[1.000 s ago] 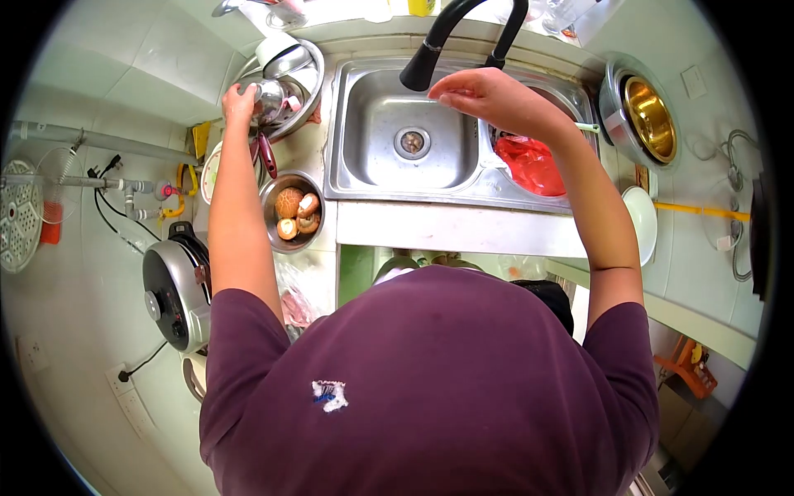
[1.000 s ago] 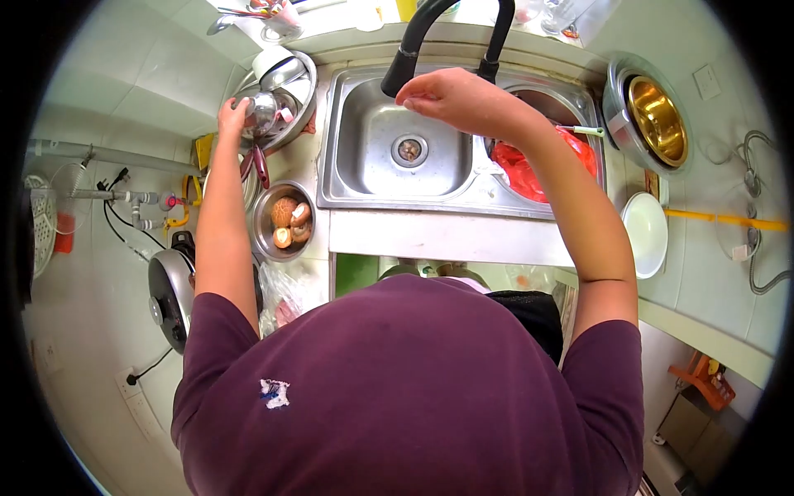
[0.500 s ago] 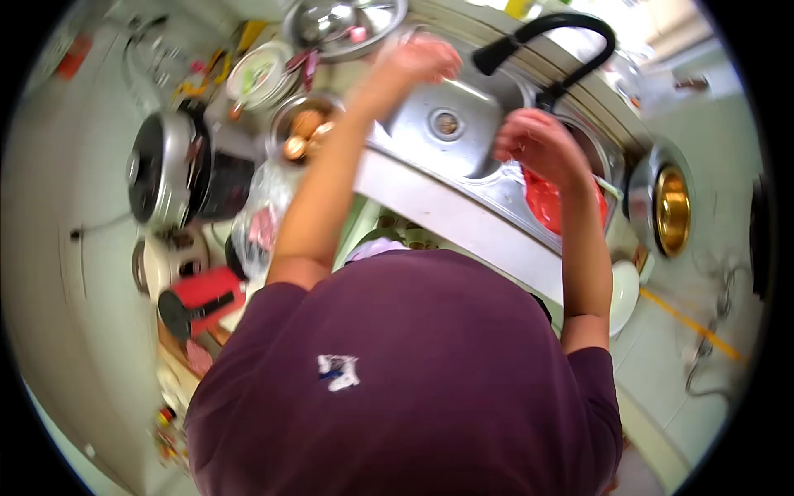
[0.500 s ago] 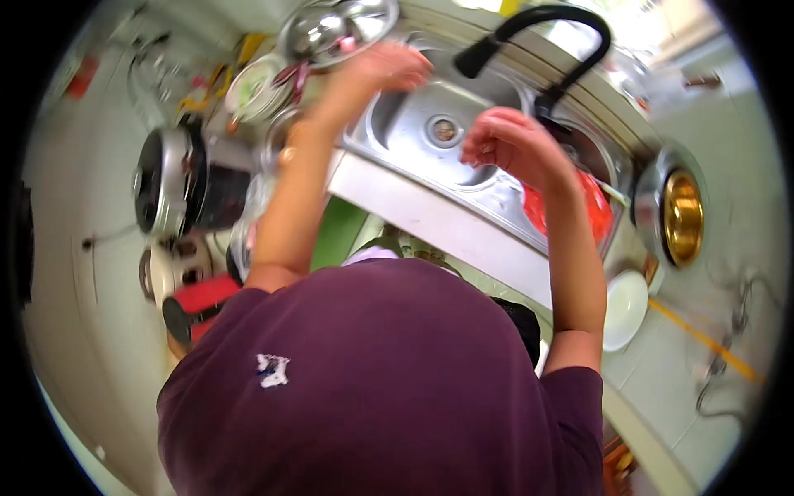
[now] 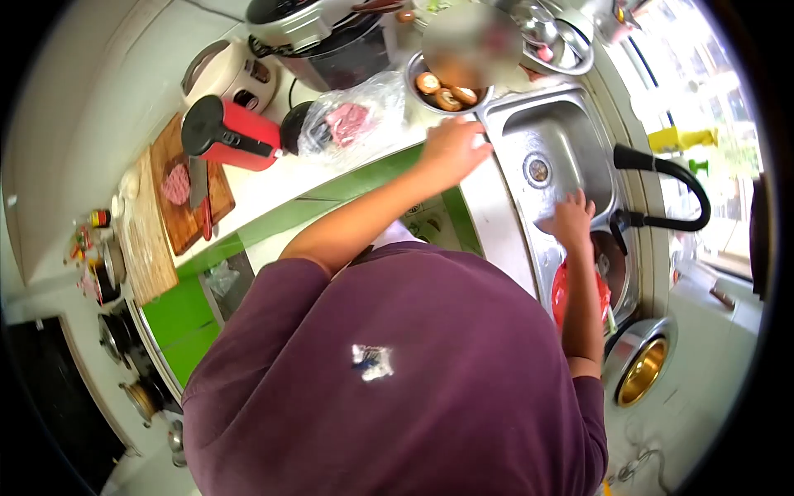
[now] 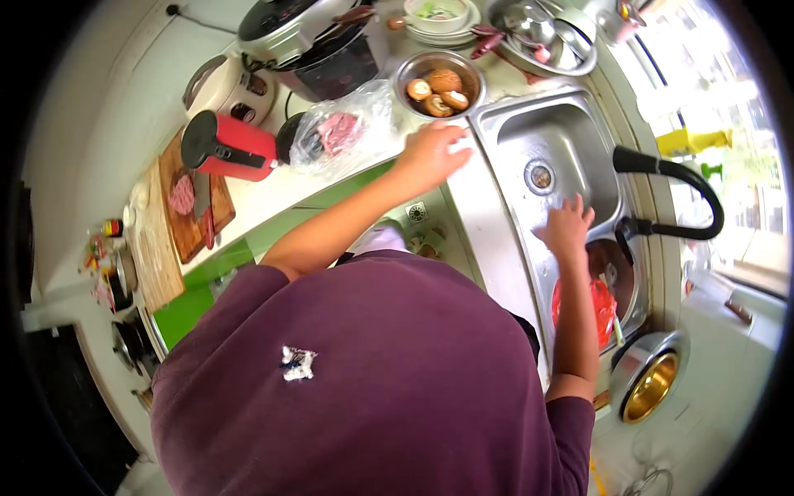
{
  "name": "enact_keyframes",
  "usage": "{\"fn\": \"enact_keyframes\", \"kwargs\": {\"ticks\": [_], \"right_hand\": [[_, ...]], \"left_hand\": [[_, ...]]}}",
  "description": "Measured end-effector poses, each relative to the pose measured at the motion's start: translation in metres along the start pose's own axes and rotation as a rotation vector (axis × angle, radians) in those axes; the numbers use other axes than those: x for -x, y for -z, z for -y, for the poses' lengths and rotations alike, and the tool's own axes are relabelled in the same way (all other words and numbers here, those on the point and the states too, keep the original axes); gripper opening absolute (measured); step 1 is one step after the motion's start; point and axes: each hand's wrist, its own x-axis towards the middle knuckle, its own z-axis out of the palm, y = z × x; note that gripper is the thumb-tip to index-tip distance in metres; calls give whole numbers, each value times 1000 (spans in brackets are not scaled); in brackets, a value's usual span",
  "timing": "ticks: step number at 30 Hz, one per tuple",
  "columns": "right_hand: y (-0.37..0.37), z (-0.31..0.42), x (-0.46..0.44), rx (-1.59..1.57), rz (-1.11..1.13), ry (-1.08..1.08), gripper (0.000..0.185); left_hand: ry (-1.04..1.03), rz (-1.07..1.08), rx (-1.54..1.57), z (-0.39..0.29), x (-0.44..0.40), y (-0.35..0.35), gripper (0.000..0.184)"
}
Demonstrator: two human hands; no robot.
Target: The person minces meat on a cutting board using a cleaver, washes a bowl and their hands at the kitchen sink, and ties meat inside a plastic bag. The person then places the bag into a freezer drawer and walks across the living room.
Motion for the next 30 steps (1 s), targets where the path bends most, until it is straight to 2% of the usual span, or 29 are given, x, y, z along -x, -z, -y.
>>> {"fn": "enact_keyframes", "kwargs": {"ticks": [1, 2, 3, 4, 6, 8, 10, 14, 16, 17, 20, 21, 22, 24, 27, 28, 30], "right_hand": [[-12, 7, -6, 375, -51, 27, 44], [-19, 9, -22, 104, -41, 79, 41], [-32, 12, -38, -494, -68, 68, 32], [-22, 26, -48, -414, -69, 108, 29], [-2, 73, -62, -258, -79, 174, 24], [-2, 115, -88, -449, -84, 193, 21], [-18, 152, -119, -559, -203, 337, 19], [-29, 248, -167, -287, -587, 687, 19], [-45, 263, -192, 35, -503, 588, 19], [-53, 270, -201, 193, -457, 537, 19], [-59, 267, -221, 502, -240, 428, 19], [-46, 270, -209, 435, -298, 498, 18], [-31, 274, -198, 323, -339, 561, 18], [0, 287, -179, -16, -377, 576, 21], [50, 312, -147, -365, -339, 515, 22], [68, 325, -131, -436, -339, 504, 23], [88, 345, -112, -471, -390, 570, 20]], "left_hand": [[-10, -123, -6, 33, 9, 2, 32], [82, -163, -95, 41, 21, 25, 29], [109, -275, -144, 63, 35, 39, 25], [222, -331, -75, 90, 46, 51, 23], [385, -453, -228, 127, 70, 82, 25], [535, -541, -380, 159, 87, 101, 33], [576, -598, -450, 181, 97, 107, 41], [720, -511, -272, 213, 97, 109, 48], [808, -397, -79, 223, 94, 118, 49], [767, -444, -102, 235, 95, 115, 42], [687, -377, 190, 230, 102, 135, 31], [628, -470, 252, 211, 105, 142, 21], [542, -524, 301, 202, 108, 145, 19], [375, -632, 390, 191, 115, 151, 16], [176, -712, 348, 161, 119, 166, 12], [247, -677, 379, 158, 120, 169, 14], [92, -885, 17, 170, 121, 162, 16]]}}
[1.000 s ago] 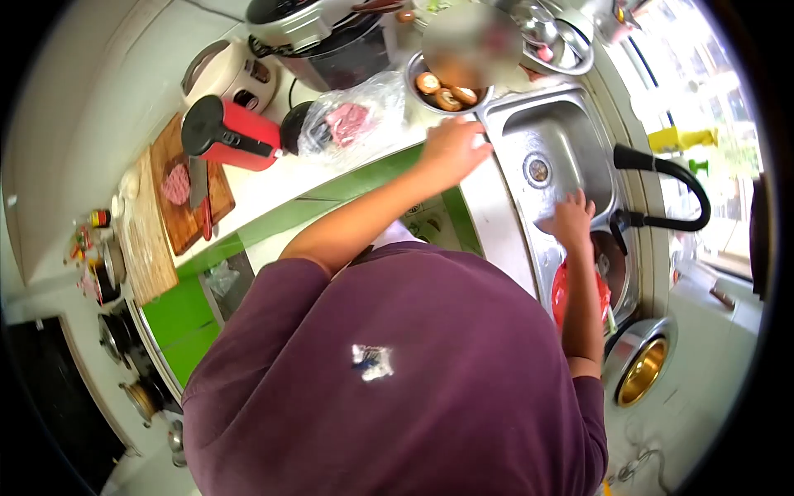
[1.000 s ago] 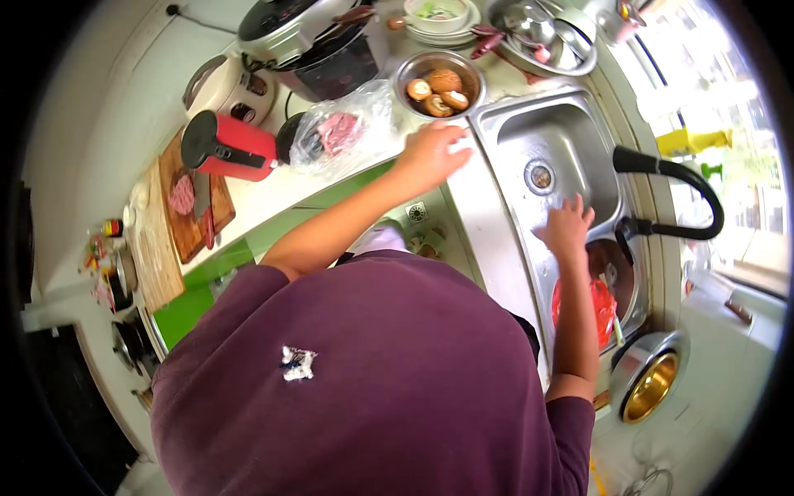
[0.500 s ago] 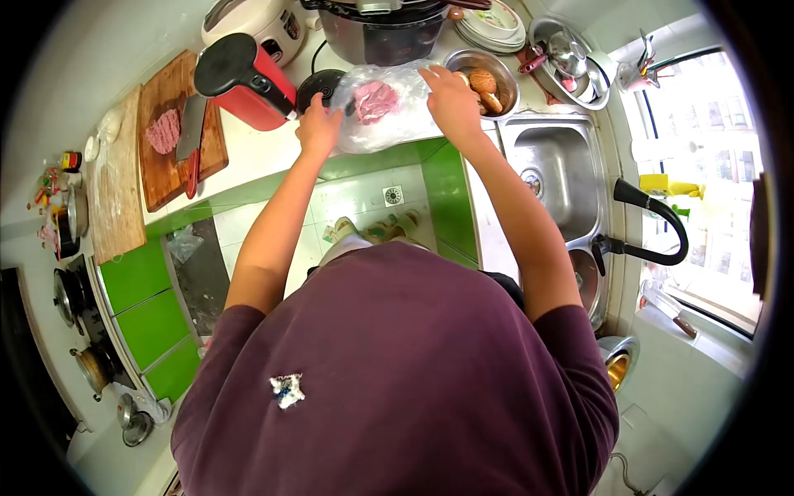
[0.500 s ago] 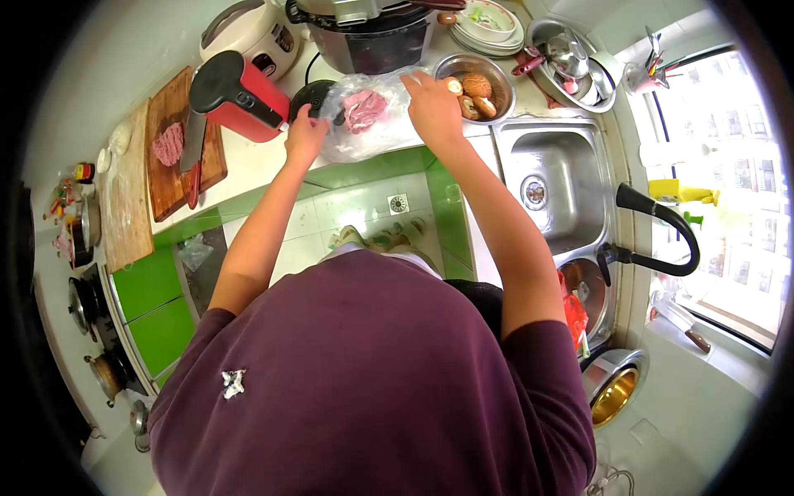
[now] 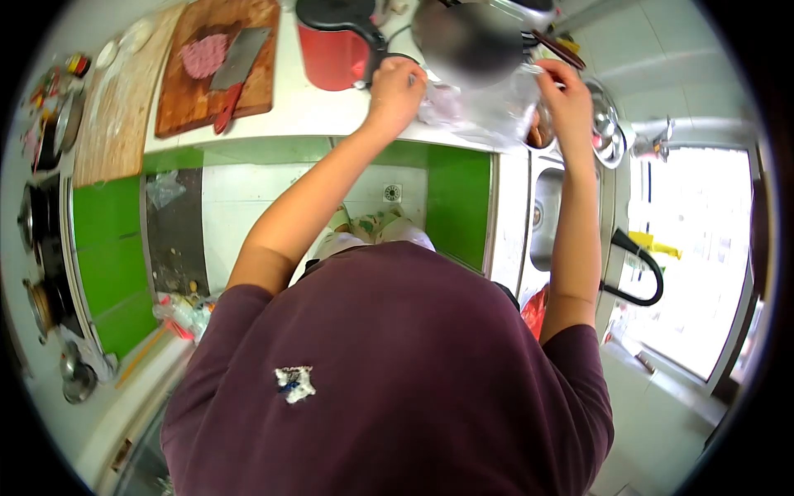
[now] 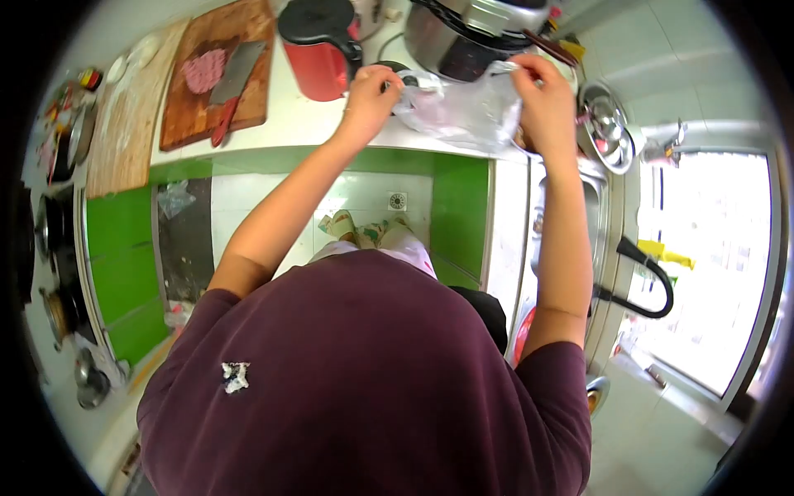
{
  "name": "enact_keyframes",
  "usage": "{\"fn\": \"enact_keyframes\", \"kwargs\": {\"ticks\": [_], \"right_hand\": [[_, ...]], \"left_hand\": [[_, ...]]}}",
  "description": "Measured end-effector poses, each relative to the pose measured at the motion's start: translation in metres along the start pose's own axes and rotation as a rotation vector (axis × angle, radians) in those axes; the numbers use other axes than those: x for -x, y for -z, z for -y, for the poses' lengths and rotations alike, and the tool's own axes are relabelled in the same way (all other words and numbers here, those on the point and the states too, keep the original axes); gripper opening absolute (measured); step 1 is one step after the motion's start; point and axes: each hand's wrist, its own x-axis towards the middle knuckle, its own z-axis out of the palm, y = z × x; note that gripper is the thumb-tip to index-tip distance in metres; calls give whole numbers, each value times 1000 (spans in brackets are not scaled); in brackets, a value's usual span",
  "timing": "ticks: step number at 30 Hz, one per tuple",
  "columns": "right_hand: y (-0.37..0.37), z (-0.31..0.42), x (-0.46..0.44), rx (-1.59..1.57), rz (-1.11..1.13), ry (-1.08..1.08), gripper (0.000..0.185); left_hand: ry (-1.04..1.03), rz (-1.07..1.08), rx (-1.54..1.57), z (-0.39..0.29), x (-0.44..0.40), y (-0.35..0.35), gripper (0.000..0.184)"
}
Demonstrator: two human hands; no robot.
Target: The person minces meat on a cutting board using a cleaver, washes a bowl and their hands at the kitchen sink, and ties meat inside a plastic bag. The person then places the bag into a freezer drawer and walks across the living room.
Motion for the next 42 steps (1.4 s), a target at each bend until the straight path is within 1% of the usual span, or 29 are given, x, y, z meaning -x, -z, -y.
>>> {"fn": "enact_keyframes", "kwargs": {"ticks": [2, 3, 4, 5, 6, 7, 8, 9, 10, 12, 13, 14, 16, 19, 20, 21, 24, 25, 26, 28, 29, 31, 32, 35, 36, 38, 41, 42], "right_hand": [[9, 18, -5, 3, 65, 31, 20], [12, 24, -4, -100, 41, 31, 22], [14, 28, -3, -217, 32, 33, 23], [18, 43, -3, -252, 39, 31, 26], [23, 44, -7, -341, 56, 77, 25], [27, 37, -20, -342, 36, 99, 24], [31, 34, -32, -434, 80, 87, 25], [30, 30, -44, -602, 137, 119, 24], [26, 50, -44, -660, 174, 153, 22], [12, 77, -43, -796, 384, 185, 19], [2, 81, -42, -799, 470, 219, 18], [-15, 90, -41, -794, 557, 250, 18], [-45, 122, -14, -768, 691, 315, 16], [-96, 171, 39, -697, 887, 265, 12], [-113, 191, 57, -714, 1023, 387, 10], [-129, 211, 84, -749, 1075, 304, 8], [-176, 257, 138, -679, 1265, 413, 9], [-187, 276, 160, -680, 1312, 388, 9], [-200, 294, 179, -679, 1358, 361, 9], [-231, 318, 207, -615, 1435, 359, 9], [-247, 330, 222, -579, 1456, 354, 9], [-279, 355, 254, -526, 1505, 330, 9], [-309, 364, 274, -493, 1521, 285, 9], [-349, 398, 320, -437, 1538, 206, 9], [-359, 412, 336, -409, 1555, 173, 10], [-372, 437, 360, -312, 1591, 149, 10], [-393, 461, 394, -286, 1669, 185, 11], [-401, 468, 404, -256, 1694, 198, 11]], "left_hand": [[349, 182, -19, -9, 10, 14, 16], [518, 237, 17, -19, 15, 24, 15], [521, 192, -17, -22, 26, 28, 15], [488, 163, -32, -14, 38, 25, 14], [470, 98, 87, -15, 48, 28, 12], [533, 45, 190, -21, 50, 31, 11], [583, -9, 303, -30, 51, 39, 10], [651, -33, 418, -45, 51, 57, 10], [704, -47, 543, -60, 50, 72, 10], [712, -195, 784, -73, 63, 93, 11], [720, -234, 789, -87, 73, 102, 10], [764, -259, 879, -92, 82, 114, 12], [766, -333, 911, -103, 112, 143, 14], [713, -418, 827, -96, 164, 176, 16], [744, -428, 785, -97, 176, 189, 17], [771, -437, 751, -100, 196, 209, 18], [839, -485, 693, -99, 247, 257, 23], [861, -500, 686, -96, 263, 271, 25], [828, -524, 684, -88, 280, 282, 26], [762, -567, 679, -69, 314, 304, 29], [760, -538, 729, -63, 330, 321, 33], [754, -433, 583, -56, 364, 356, 38], [754, -388, 521, -43, 384, 380, 41], [666, -379, 472, -31, 430, 421, 50], [723, -364, 464, -25, 443, 431, 57], [813, -397, 533, -21, 460, 452, 59], [944, -437, 409, -19, 477, 485, 54], [949, -478, 408, -14, 484, 491, 51]]}}
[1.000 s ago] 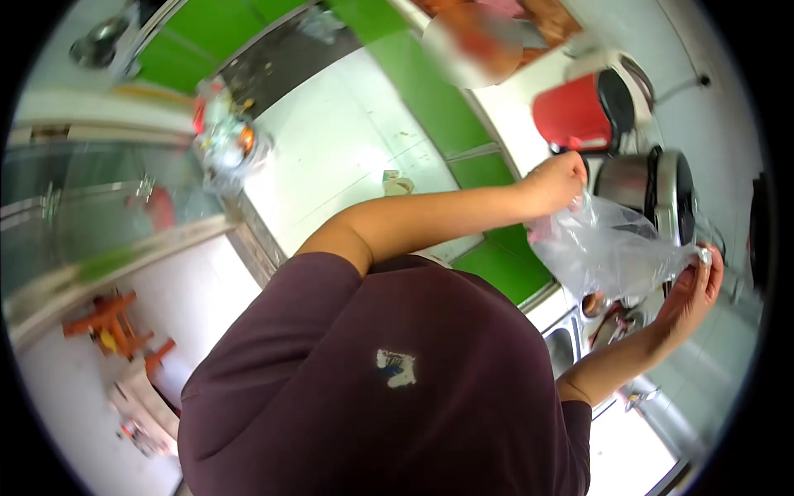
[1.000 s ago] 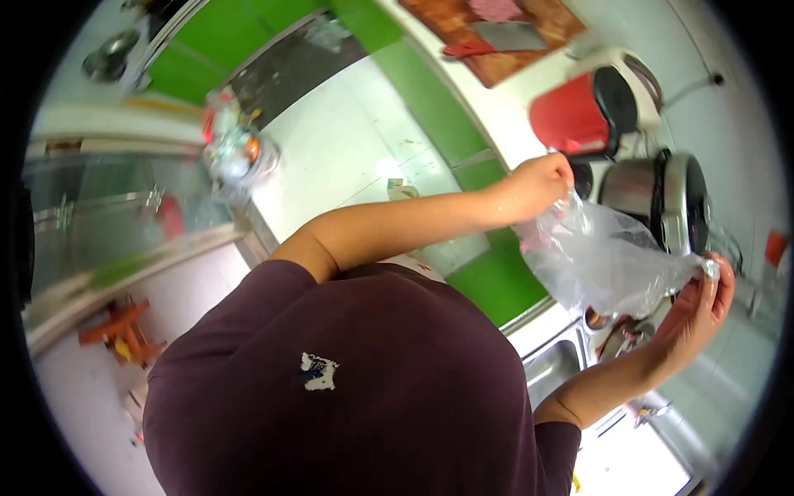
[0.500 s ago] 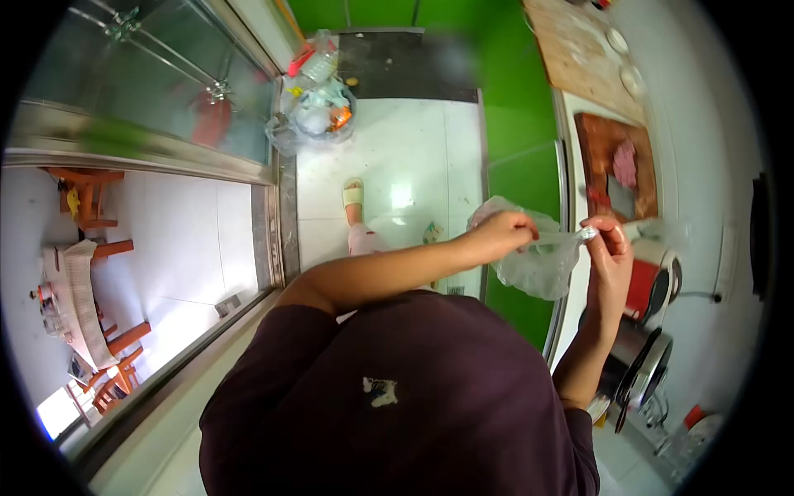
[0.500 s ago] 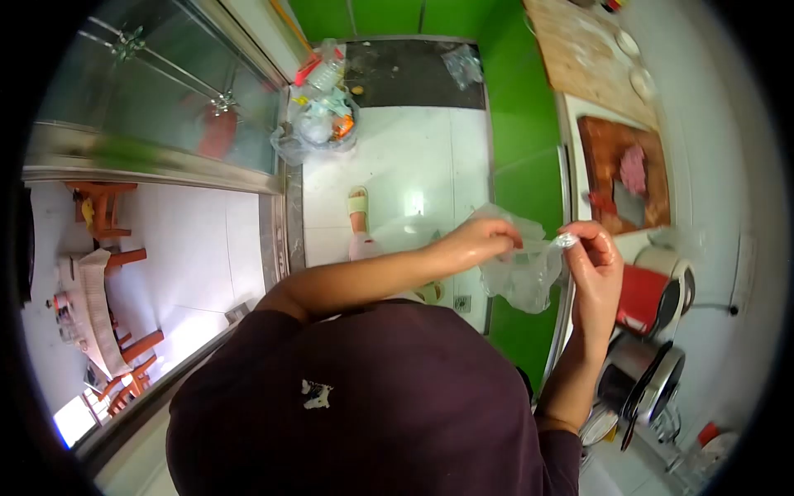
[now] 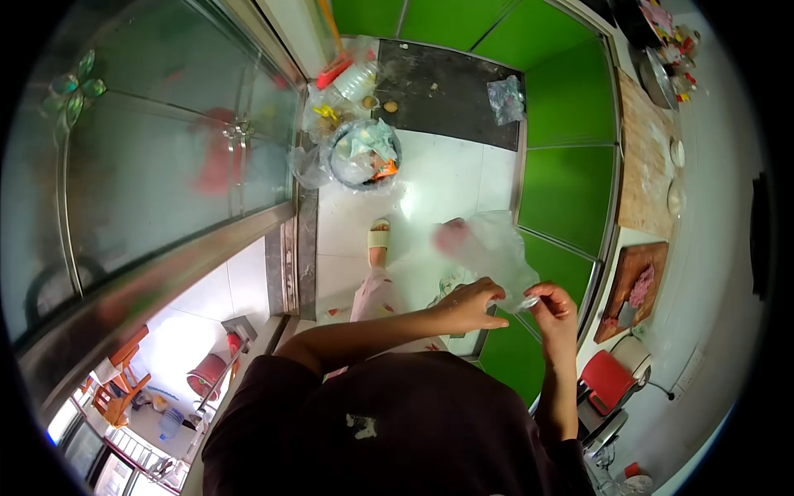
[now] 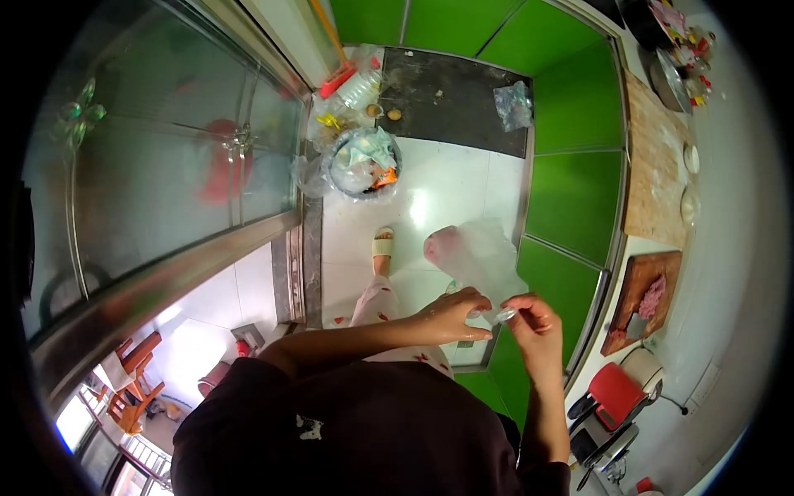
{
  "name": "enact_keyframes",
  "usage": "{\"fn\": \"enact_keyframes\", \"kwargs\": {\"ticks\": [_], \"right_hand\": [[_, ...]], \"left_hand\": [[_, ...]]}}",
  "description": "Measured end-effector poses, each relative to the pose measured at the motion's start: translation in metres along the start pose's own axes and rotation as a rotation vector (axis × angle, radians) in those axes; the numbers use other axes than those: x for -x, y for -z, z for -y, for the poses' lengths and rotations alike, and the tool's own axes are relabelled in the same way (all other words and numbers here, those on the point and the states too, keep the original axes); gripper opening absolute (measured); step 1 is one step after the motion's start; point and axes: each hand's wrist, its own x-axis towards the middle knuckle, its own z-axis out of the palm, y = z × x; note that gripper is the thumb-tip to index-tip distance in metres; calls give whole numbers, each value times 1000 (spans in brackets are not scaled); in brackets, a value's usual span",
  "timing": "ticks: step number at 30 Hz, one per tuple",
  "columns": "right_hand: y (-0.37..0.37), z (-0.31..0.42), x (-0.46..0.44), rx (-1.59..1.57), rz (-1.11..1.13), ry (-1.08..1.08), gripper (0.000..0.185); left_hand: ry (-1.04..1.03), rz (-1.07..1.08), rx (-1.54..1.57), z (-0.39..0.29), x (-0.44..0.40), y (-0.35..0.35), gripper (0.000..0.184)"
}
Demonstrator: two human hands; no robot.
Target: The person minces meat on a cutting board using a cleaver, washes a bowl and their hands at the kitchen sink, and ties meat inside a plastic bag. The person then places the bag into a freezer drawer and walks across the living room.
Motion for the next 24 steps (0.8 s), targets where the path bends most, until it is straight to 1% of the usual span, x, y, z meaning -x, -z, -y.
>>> {"fn": "enact_keyframes", "kwargs": {"ticks": [2, 3, 4, 5, 6, 7, 10, 12, 13, 16, 20, 24], "right_hand": [[-16, 4, -19, 8, 41, -36, 13], [-23, 4, -27, 0, 63, -54, 13], [-29, 4, -35, -9, 84, -74, 14], [-34, 5, -42, -19, 93, -78, 20], [-39, 4, -49, -6, 101, -94, 20], [-43, 2, -55, 7, 107, -114, 20], [-50, 2, -66, 66, 125, -201, 21], [-53, 2, -71, 85, 134, -256, 22], [-54, 1, -74, 100, 133, -254, 23], [-55, -1, -82, 175, 144, -240, 23], [-53, -3, -90, 201, 144, -264, 23], [-54, -3, -95, 229, 145, -267, 24]], "left_hand": [[-8, -74, 28, 10, -7, 17, 46], [-24, -143, 1, 15, -8, 24, 39], [-17, -154, 20, 21, -10, 29, 37], [-12, -165, 36, 27, -12, 34, 36], [-8, -177, 51, 33, -14, 38, 34], [-105, -270, 98, 39, -15, 40, 23], [-113, -322, 157, 55, -21, 44, 18], [-60, -290, 131, 64, -24, 47, 17], [-32, -275, 119, 68, -25, 46, 16], [-50, -327, 142, 69, -27, 46, 14], [-48, -373, 182, 78, -36, 34, 12], [-59, -365, 224, 77, -41, 33, 8]]}}
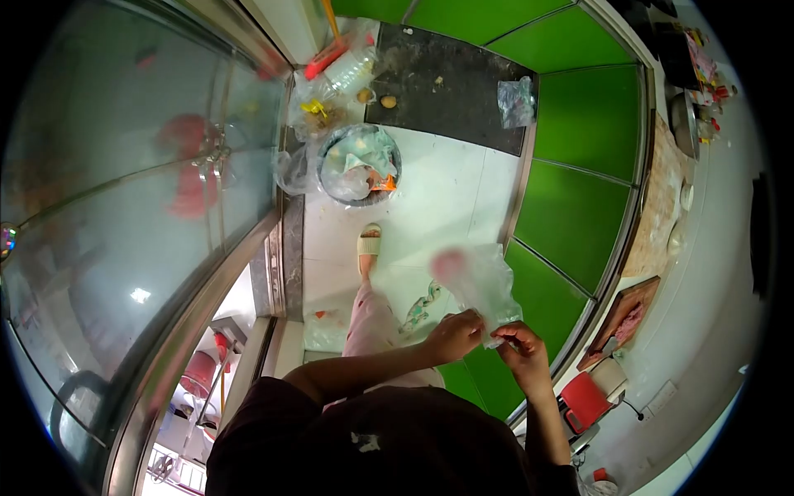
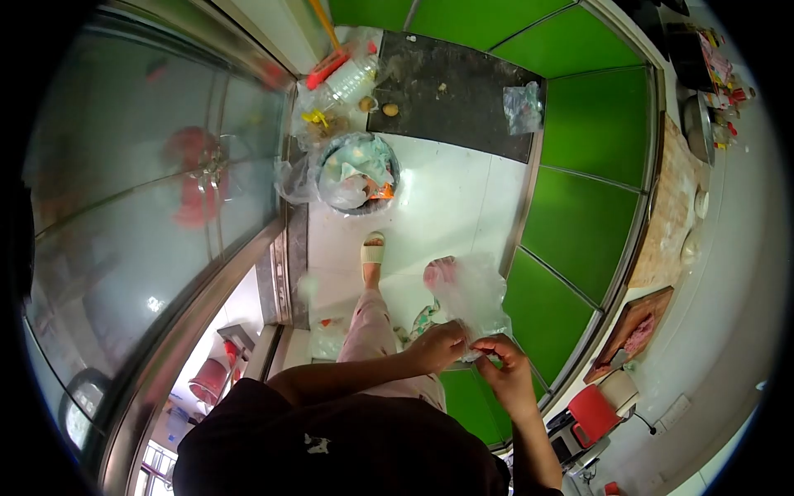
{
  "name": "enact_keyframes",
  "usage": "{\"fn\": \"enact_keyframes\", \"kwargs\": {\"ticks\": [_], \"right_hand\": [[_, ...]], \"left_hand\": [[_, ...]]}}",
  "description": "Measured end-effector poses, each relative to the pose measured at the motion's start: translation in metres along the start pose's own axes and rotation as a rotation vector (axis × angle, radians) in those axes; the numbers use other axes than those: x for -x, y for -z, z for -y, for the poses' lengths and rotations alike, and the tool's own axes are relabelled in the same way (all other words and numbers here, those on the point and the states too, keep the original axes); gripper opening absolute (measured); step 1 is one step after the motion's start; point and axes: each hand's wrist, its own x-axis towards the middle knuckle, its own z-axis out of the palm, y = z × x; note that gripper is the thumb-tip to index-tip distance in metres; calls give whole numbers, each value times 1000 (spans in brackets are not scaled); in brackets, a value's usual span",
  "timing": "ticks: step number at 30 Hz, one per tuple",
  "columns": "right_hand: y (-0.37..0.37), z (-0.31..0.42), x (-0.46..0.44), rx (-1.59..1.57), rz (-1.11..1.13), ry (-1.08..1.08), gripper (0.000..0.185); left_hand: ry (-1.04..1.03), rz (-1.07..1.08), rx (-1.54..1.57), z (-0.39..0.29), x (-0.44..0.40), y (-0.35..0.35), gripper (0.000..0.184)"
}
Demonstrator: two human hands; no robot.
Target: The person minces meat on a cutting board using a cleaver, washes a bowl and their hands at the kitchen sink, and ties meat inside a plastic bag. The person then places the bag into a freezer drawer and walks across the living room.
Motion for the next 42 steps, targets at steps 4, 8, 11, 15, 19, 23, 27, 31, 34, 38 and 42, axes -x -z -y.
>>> {"fn": "enact_keyframes", "kwargs": {"ticks": [4, 8, 11, 15, 19, 23, 27, 31, 34, 38, 42], "right_hand": [[2, -6, -4, 14, 9, 10, 24], [2, -2, -9, 46, -14, 68, 24], [3, 2, -11, 107, -27, 135, 23], [6, 15, -18, 236, -9, 296, 23], [13, 20, -26, 253, -18, 429, 36], [29, 0, -41, 250, -116, 455, 52], [48, -40, -66, 711, 12, 555, 67], [14, -39, -75, 921, 51, 775, 86], [-31, -18, -73, 836, 107, 1009, 90], [-96, 35, -28, 811, 293, 1251, 80], [-165, 58, 26, 553, 707, 1283, 67]], "left_hand": [[-17, -27, -43, -4, -3, 3, 9], [-24, -53, -52, -6, -6, 6, 8], [-11, -43, -76, -16, -6, 14, 11], [8, -149, -85, -27, 1, 19, 5], [30, -319, -79, -39, 8, 31, 7], [53, -426, -73, -68, 18, 47, 11], [66, -459, 193, -88, 34, 57, 14], [-80, -612, 285, -151, 90, 52, 12], [-179, -707, 258, -193, 140, 48, 13], [-367, -827, 465, -226, 201, 35, 14], [-540, -935, 318, -251, 267, 34, 14]]}}
